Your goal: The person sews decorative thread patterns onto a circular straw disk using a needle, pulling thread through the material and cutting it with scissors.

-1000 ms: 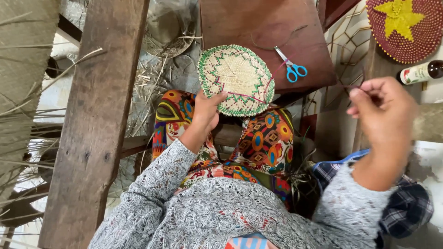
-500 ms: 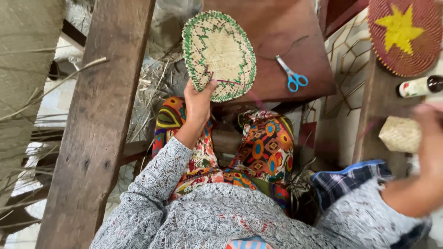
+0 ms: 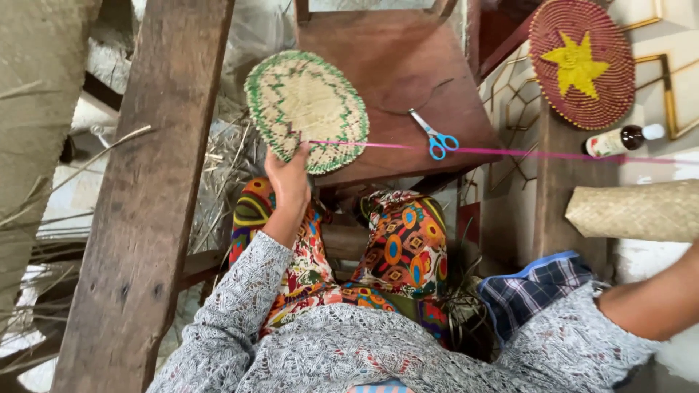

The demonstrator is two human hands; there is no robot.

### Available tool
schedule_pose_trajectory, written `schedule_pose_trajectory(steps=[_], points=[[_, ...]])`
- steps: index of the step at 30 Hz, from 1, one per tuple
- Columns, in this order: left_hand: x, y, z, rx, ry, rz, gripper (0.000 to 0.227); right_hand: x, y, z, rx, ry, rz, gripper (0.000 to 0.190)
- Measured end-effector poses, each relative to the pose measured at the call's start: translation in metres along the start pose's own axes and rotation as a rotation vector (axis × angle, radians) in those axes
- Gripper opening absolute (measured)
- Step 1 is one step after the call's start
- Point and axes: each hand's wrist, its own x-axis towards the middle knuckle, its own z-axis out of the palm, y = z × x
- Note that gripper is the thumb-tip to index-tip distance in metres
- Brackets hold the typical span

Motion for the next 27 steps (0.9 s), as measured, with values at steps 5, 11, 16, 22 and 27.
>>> schedule_pose_trajectory(steps=[5,11,16,22,27], points=[[0.014,-0.018,-0.020,-0.111,0.054,-0.096,0.047,-0.005,-0.006,-0.020,-0.018,0.121,0.094,0.032],[0.015,-0.001,-0.029,0.046,0.181,-0.358,0.082,-0.053,-0.108,-0.037,0.145,0.288,-0.399,0.009],[0.011,0.012,-0.030,0.000,0.082,-0.313,0.062,-0.060,-0.130,-0.041,0.144,0.330,-0.526,0.010],[0.010,0.030,-0.038,0.471,0.165,-0.534,0.102,-0.067,-0.125,-0.040,0.355,0.154,-0.334,0.006],[0.051,-0.036,-0.083,-0.107,-0.082,-0.928,0.084,-0.076,-0.138,-0.044,0.625,-0.193,-0.356,0.006]])
